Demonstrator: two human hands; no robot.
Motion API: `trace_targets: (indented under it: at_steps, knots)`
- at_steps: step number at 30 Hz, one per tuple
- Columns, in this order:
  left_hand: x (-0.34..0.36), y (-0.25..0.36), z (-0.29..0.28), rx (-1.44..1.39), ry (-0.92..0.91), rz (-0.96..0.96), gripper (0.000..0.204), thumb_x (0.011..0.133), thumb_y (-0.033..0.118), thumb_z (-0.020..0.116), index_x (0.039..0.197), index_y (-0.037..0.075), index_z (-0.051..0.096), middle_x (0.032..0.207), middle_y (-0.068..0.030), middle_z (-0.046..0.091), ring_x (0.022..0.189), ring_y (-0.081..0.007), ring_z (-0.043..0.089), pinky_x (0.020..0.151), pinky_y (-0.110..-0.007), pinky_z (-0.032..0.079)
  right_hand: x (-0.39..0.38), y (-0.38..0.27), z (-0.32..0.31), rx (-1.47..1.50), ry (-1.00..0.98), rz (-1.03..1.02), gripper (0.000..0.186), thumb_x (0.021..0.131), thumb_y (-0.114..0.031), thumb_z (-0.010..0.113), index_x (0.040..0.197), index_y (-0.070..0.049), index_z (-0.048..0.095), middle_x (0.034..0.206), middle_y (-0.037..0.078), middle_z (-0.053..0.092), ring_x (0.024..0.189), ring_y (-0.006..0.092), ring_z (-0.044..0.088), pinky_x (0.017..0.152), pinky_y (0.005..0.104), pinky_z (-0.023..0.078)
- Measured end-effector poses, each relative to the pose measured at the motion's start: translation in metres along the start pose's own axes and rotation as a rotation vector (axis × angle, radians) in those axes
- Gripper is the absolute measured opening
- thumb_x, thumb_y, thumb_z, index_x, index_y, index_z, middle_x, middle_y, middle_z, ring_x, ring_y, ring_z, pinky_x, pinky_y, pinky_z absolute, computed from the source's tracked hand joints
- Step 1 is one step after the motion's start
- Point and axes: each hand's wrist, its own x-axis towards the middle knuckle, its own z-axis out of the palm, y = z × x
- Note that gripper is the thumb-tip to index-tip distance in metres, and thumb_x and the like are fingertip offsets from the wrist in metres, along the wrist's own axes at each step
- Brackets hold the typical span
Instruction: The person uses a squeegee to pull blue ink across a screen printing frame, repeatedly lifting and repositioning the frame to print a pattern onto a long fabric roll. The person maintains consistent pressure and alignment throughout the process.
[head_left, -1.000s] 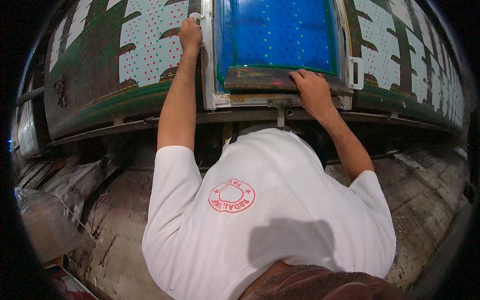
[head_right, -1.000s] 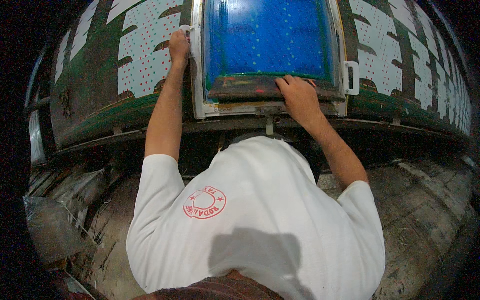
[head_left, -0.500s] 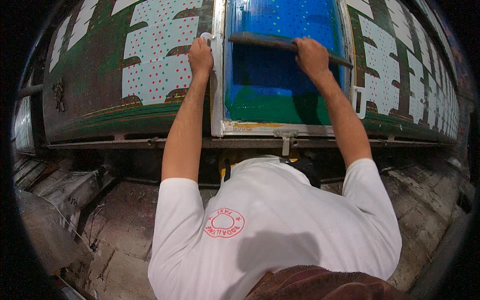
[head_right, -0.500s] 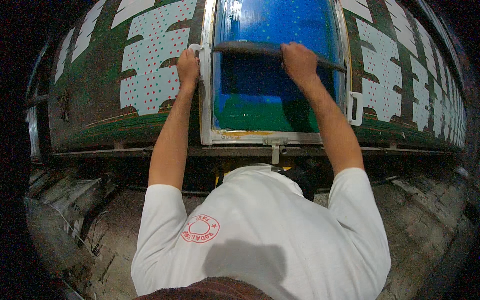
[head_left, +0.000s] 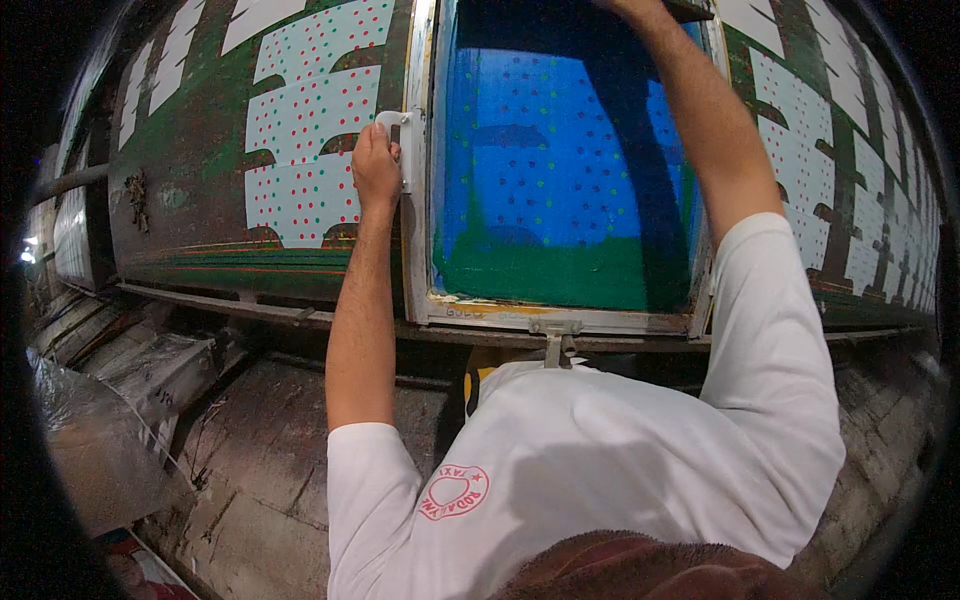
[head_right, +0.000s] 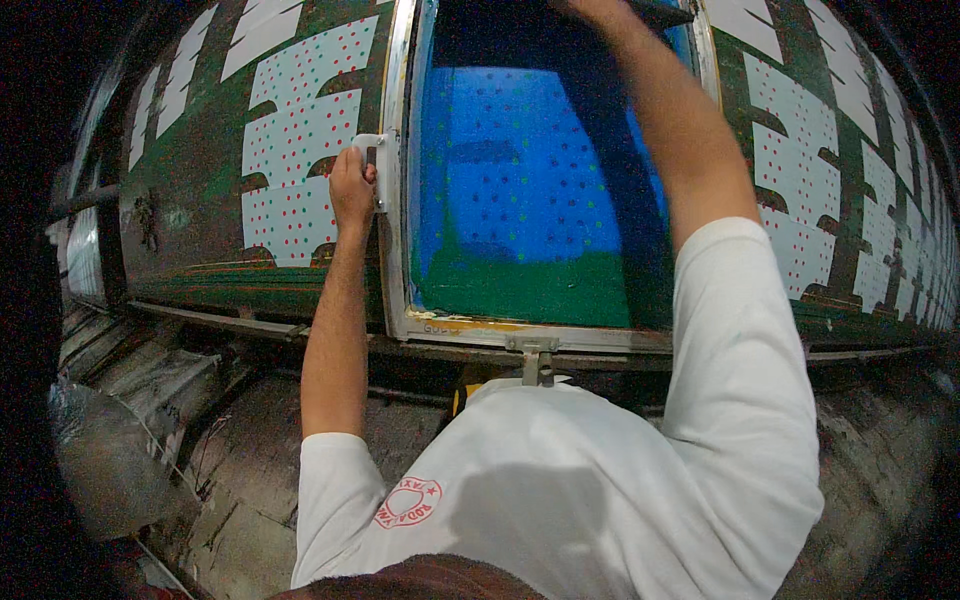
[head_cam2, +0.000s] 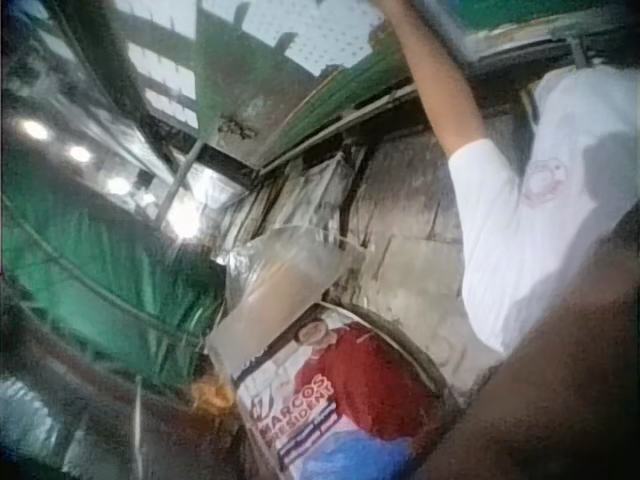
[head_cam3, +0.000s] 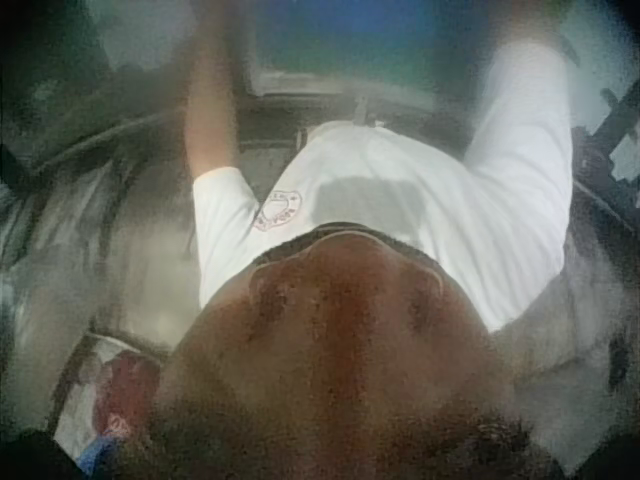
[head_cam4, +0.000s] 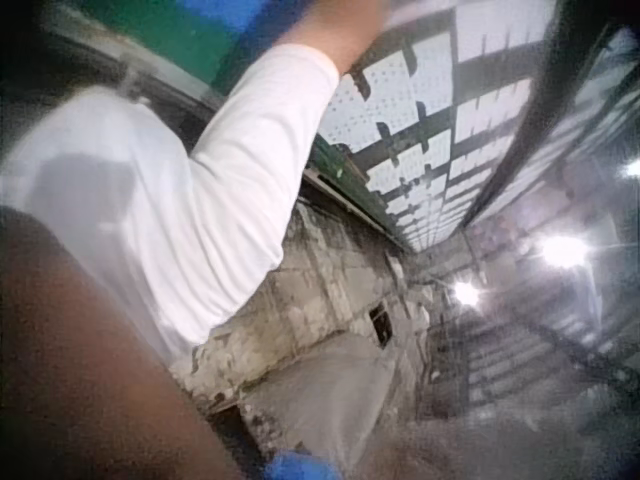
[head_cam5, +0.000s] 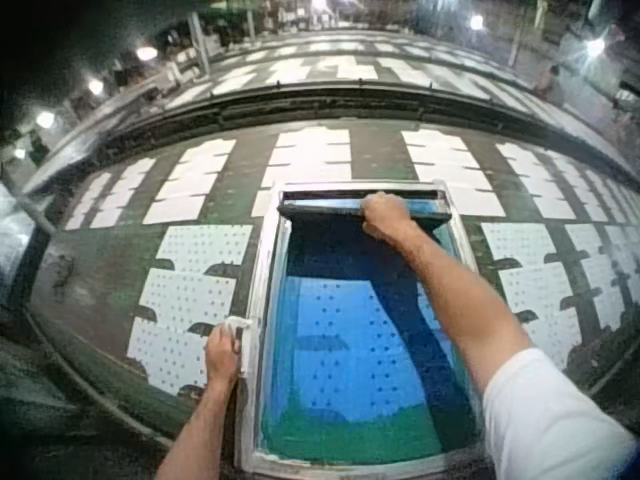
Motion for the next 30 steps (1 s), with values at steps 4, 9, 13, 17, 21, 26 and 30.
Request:
trace_targets:
  at_steps: [4, 9, 13, 17, 21, 26, 30]
  knots:
    - [0.001, 0.002, -0.001, -0.341, -0.089, -0.290, 0.042, 0.108, 0.038, 0.041, 0.094, 0.003, 0.060, 0.066, 0.0007, 0.047, 0.057, -0.0105, 0.045, 0.054, -0.030, 0.037, 0.031, 0.015, -0.021, 0.107, -0.224, -0.029, 0.026, 0.075, -0.017, 0.066, 0.094, -0.003, 0.076, 0.097, 0.024, 0.073, 0.096, 0.0418, 0.071, 0.082, 0.0512, 0.057]
    - [-0.003, 0.009, -0.005, -0.377, -0.123, -0.351, 0.032, 0.108, 0.039, 0.043, 0.098, 0.011, 0.055, 0.069, 0.0028, 0.046, 0.055, -0.0076, 0.040, 0.049, -0.026, 0.033, 0.044, 0.019, -0.030, 0.066, -0.227, 0.087, 0.026, 0.077, -0.015, 0.065, 0.097, -0.002, 0.077, 0.101, 0.026, 0.072, 0.099, 0.0415, 0.071, 0.085, 0.0497, 0.058]
    - [-0.003, 0.010, -0.005, -0.346, -0.107, -0.351, 0.032, 0.108, 0.039, 0.044, 0.097, 0.010, 0.055, 0.068, 0.0024, 0.047, 0.054, -0.0075, 0.039, 0.049, -0.026, 0.032, 0.055, 0.029, -0.017, 0.069, -0.240, 0.019, 0.026, 0.077, -0.015, 0.066, 0.097, -0.001, 0.076, 0.101, 0.026, 0.073, 0.098, 0.0419, 0.071, 0.084, 0.0490, 0.058]
    - [0.000, 0.006, -0.002, -0.346, -0.080, -0.298, 0.038, 0.108, 0.038, 0.043, 0.091, 0.007, 0.057, 0.065, 0.0007, 0.048, 0.052, -0.0092, 0.041, 0.049, -0.028, 0.033, 0.052, 0.025, -0.008, -0.054, -0.379, -0.098, 0.023, 0.077, -0.016, 0.066, 0.090, -0.002, 0.076, 0.093, 0.024, 0.073, 0.091, 0.0413, 0.072, 0.077, 0.0479, 0.059]
    - [0.000, -0.001, 0.000, -0.358, -0.056, -0.227, 0.040, 0.108, 0.035, 0.042, 0.087, 0.004, 0.059, 0.069, -0.0013, 0.051, 0.056, -0.0104, 0.045, 0.053, -0.030, 0.037, -0.012, 0.003, -0.018, -0.018, -0.350, -0.152, 0.024, 0.075, -0.022, 0.067, 0.085, -0.003, 0.076, 0.085, 0.024, 0.071, 0.084, 0.0425, 0.070, 0.071, 0.0505, 0.057]
    - [0.008, -0.021, 0.003, 0.007, -0.040, -0.010, 0.043, 0.106, 0.034, 0.043, 0.088, -0.001, 0.060, 0.074, -0.0137, 0.059, 0.065, -0.0271, 0.059, 0.064, -0.042, 0.045, -0.140, -0.047, -0.049, 0.078, -0.356, -0.219, 0.015, 0.073, -0.012, 0.063, 0.079, -0.003, 0.074, 0.078, 0.025, 0.070, 0.075, 0.0422, 0.071, 0.069, 0.0531, 0.058]
    - [0.012, -0.039, 0.011, -0.140, -0.052, -0.098, 0.045, 0.105, 0.036, 0.042, 0.090, -0.001, 0.062, 0.081, -0.0185, 0.067, 0.074, -0.0357, 0.065, 0.072, -0.048, 0.047, -0.250, -0.099, -0.099, 0.112, -0.392, -0.207, 0.021, 0.077, -0.011, 0.073, 0.097, -0.008, 0.070, 0.092, 0.017, 0.071, 0.090, 0.0389, 0.070, 0.077, 0.0511, 0.059]
